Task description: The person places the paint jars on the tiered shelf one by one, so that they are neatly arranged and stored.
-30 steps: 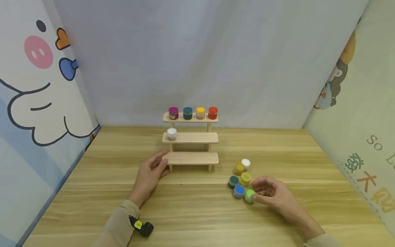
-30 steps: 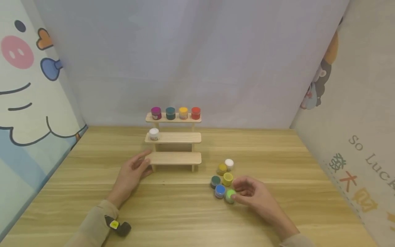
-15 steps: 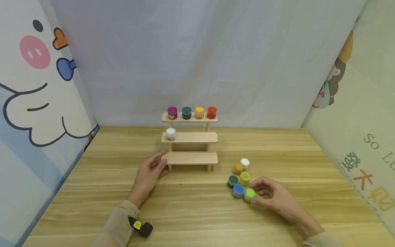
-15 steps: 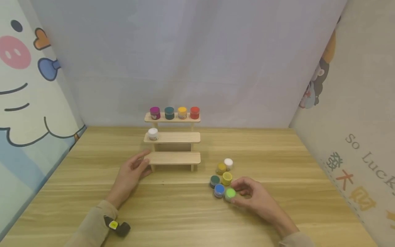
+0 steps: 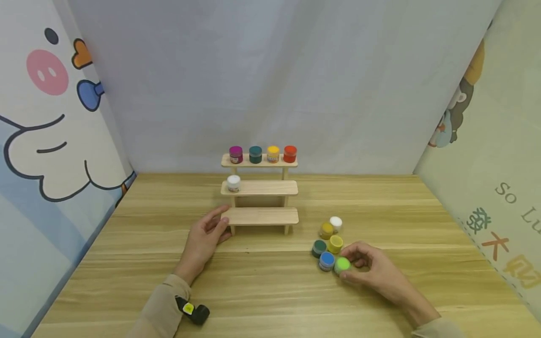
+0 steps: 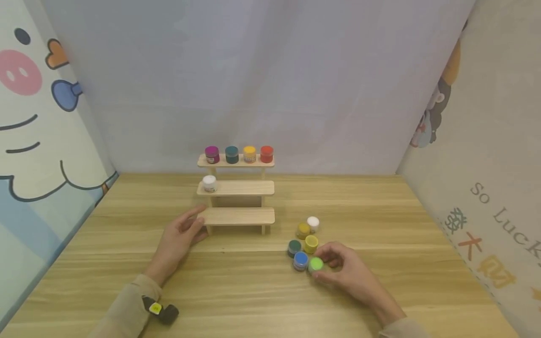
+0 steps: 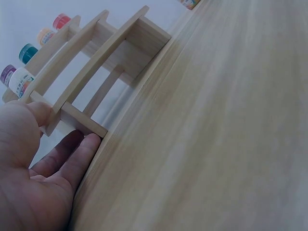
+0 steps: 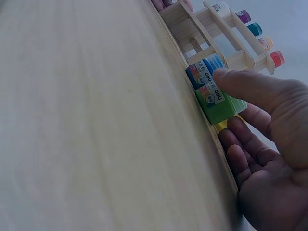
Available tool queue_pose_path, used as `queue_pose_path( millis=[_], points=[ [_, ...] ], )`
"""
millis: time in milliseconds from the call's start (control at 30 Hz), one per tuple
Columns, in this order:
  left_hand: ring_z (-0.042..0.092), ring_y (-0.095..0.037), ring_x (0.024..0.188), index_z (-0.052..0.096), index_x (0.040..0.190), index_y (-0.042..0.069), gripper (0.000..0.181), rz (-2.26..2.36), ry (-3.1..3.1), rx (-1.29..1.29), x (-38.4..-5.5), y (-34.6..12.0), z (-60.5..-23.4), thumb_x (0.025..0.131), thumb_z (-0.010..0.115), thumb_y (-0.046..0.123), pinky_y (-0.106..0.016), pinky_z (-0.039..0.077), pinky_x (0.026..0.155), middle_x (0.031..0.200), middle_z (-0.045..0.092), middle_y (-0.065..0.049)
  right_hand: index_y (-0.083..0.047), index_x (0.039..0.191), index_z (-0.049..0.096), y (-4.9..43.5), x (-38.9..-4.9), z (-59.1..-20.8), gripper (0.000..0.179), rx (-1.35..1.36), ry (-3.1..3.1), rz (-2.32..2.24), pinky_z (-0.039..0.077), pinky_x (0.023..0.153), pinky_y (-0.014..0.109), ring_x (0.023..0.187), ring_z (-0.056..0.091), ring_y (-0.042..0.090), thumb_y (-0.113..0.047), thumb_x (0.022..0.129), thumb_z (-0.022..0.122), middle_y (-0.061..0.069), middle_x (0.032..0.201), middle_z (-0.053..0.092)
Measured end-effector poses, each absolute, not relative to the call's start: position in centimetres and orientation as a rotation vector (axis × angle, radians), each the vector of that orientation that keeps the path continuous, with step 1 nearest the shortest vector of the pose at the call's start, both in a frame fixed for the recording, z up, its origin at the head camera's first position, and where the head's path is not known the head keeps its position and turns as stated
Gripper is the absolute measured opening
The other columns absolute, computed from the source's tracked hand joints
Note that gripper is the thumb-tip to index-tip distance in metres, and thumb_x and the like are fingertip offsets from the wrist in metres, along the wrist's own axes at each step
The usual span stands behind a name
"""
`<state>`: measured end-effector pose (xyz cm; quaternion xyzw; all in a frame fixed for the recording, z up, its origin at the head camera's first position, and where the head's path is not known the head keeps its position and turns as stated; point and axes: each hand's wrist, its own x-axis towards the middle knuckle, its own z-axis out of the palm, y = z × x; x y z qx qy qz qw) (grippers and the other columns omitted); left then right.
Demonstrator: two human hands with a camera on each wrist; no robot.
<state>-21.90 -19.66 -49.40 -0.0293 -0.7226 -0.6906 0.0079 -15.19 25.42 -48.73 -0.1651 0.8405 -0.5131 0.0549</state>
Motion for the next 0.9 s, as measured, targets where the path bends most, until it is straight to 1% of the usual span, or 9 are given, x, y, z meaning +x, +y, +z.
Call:
queue_pose_path(
  millis=[300,600,900],
  points=[
    [0.066,-0.034,0.137,0.06,0.162,0.015,0.045,-2.162,-2.259,-0.098,-21.92,-19.6,-49.47,0.117,0.062,0.016,-0.03,0.066,0.103,0.151,0.063,-0.027,-0.005,0.126,0.073,25.43,-15.18,-48.65,0.04,-0.431,2.53,-1.581,0.062,0.088,0.023,0.101,0.068,0.019,-0.012,0.092,0.093,0.014,0.125,0.072],
    [0.067,-0.031,0.135,0.06,0.162,0.015,0.045,-2.158,-2.266,-0.083,-21.82,-19.59,-49.36,0.117,0.062,0.017,-0.03,0.066,0.103,0.149,0.064,-0.026,-0.005,0.125,0.072,25.41,-15.11,-48.77,0.041,-0.412,2.528,-1.611,0.06,0.09,0.023,0.103,0.067,0.019,-0.011,0.09,0.093,0.013,0.123,0.072],
    [0.065,-0.032,0.139,0.059,0.162,0.016,0.046,-2.167,-2.267,-0.09,-22.04,-19.8,-49.74,0.117,0.063,0.017,-0.031,0.066,0.103,0.154,0.062,-0.026,-0.003,0.122,0.073,25.4,-15.16,-49.0,0.038,-0.43,2.535,-1.624,0.06,0.091,0.022,0.103,0.068,0.016,-0.01,0.091,0.093,0.012,0.121,0.073]
  ],
)
